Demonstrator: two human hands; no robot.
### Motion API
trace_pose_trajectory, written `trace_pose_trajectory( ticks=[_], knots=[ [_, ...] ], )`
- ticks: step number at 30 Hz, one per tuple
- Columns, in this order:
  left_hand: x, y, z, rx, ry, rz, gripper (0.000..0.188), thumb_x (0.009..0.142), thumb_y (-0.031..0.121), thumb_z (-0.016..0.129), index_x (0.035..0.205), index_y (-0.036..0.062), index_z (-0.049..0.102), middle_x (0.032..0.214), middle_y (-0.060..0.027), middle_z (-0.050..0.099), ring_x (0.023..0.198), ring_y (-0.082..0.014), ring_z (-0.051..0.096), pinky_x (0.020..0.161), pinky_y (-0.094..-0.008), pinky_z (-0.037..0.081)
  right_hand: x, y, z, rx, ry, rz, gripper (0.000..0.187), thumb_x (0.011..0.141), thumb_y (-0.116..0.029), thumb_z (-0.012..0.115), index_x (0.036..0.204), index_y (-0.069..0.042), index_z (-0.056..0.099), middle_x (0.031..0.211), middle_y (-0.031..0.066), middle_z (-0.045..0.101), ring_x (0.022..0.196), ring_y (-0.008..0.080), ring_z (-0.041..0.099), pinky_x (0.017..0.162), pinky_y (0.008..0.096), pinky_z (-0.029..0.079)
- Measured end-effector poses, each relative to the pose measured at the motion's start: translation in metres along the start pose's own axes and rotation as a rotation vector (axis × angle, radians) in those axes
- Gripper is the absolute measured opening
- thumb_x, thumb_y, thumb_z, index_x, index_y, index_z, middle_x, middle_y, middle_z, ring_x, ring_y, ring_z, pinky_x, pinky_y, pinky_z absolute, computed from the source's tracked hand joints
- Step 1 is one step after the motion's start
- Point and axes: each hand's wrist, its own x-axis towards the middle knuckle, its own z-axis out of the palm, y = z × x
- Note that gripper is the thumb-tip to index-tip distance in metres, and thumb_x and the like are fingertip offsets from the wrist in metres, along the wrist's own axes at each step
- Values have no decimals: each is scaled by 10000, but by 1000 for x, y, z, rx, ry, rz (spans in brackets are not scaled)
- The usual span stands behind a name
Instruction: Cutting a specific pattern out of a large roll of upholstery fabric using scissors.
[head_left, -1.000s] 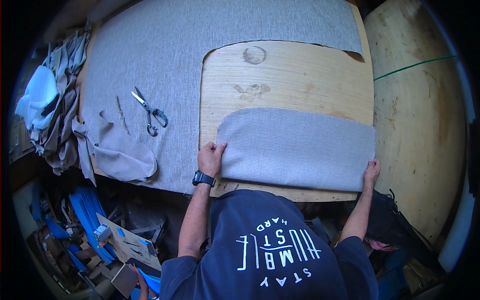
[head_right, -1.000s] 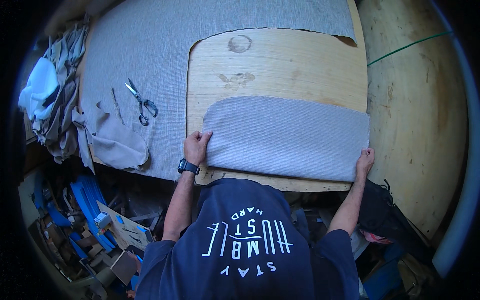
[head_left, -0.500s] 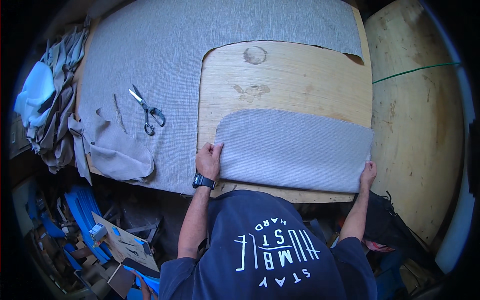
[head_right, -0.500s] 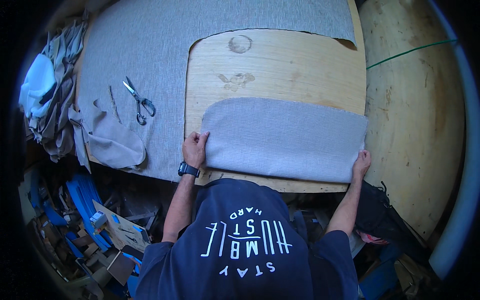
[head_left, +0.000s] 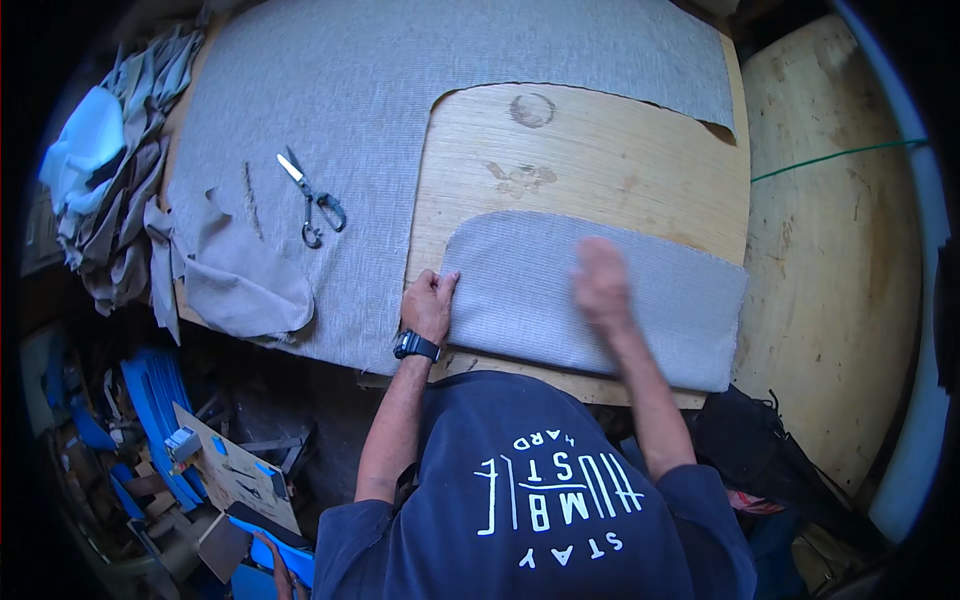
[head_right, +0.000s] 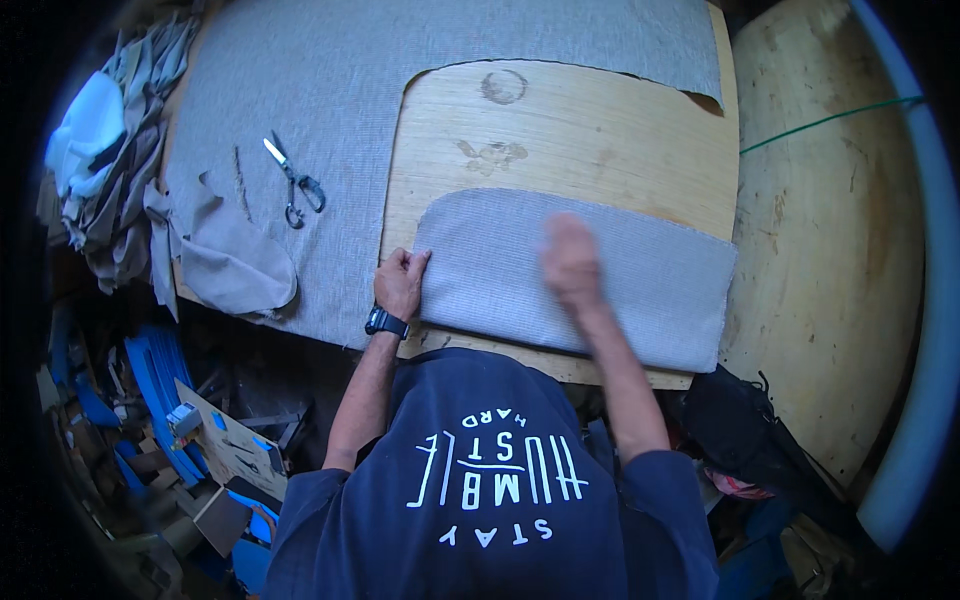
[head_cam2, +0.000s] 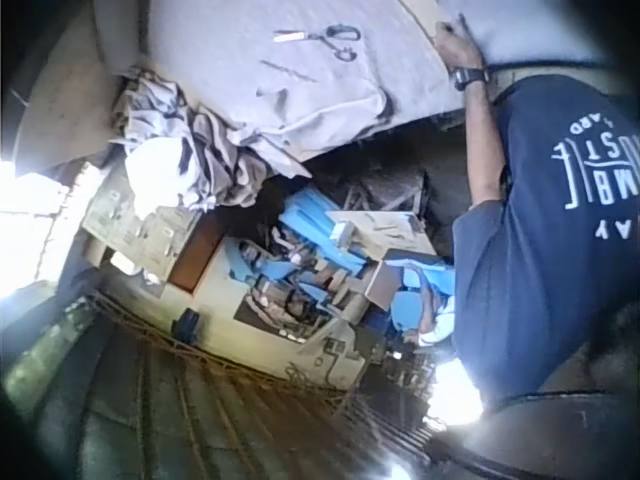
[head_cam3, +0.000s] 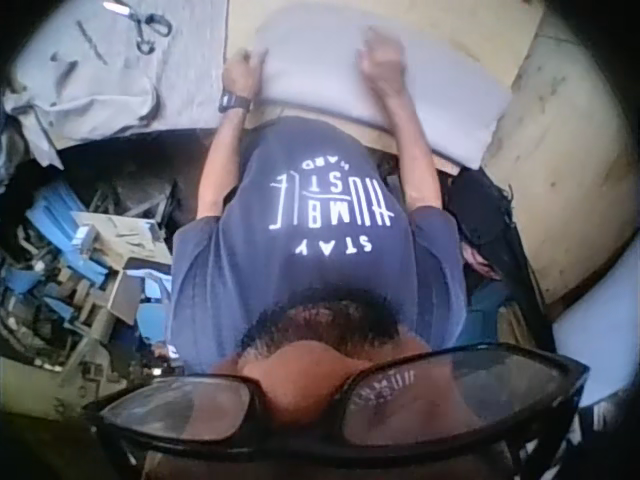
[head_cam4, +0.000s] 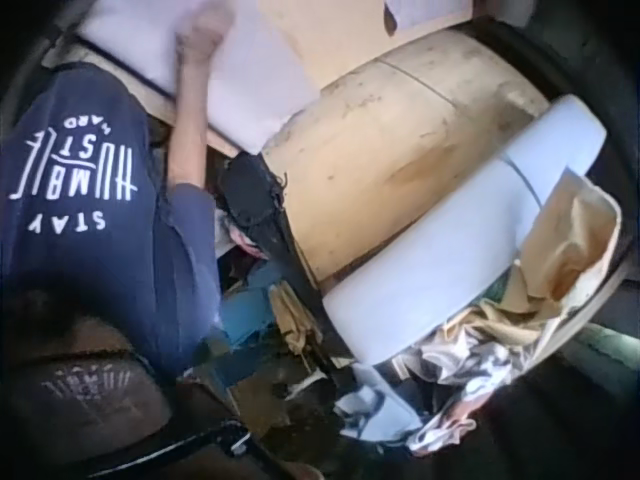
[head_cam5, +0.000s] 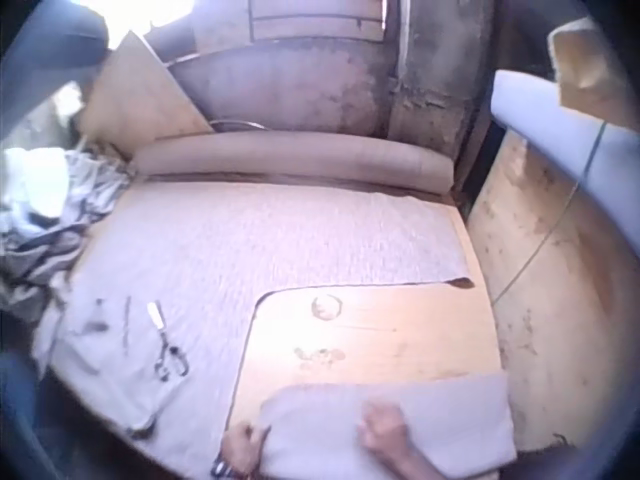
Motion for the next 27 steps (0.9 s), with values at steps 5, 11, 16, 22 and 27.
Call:
trace_pose_trajectory(
  ticks=[5,11,16,22,27],
  knots=[
    [-37,17,-7,-60,190,467,231,901,85,612,1120,12,608,1118,-203,635,1028,-358,612,893,-437,484,37,-85,90,-25,-311,-332,562,905,-326,619,1401,-93,497,1509,179,386,1424,368,310,1166,529,246],
    [-89,-2,19,10,-72,715,556,917,105,581,1443,32,416,1496,-214,389,1385,-375,372,1156,-482,290,27,-78,108,-124,-290,-442,615,948,-401,556,1486,-138,415,1596,149,270,1477,354,223,1194,520,164],
    [-106,-87,3,187,-115,782,589,942,179,573,1483,53,376,1561,-140,335,1443,-318,312,1186,-477,236,37,-88,109,-165,-305,-388,583,965,-401,536,1472,-132,431,1576,155,307,1469,357,241,1195,517,166],
    [-120,-98,-16,139,117,629,401,920,169,594,1294,26,583,1434,-116,510,1349,-297,442,1142,-459,310,42,-103,101,-177,-264,-408,565,957,-377,555,1451,-122,454,1554,167,339,1451,370,271,1186,524,186],
    [-116,-101,8,-8,157,559,299,880,114,629,1171,53,658,1309,-105,606,1252,-283,526,1045,-468,389,32,-96,104,-140,-223,-371,539,915,-318,617,1387,-84,505,1526,173,366,1412,392,311,1159,552,203]
  ],
)
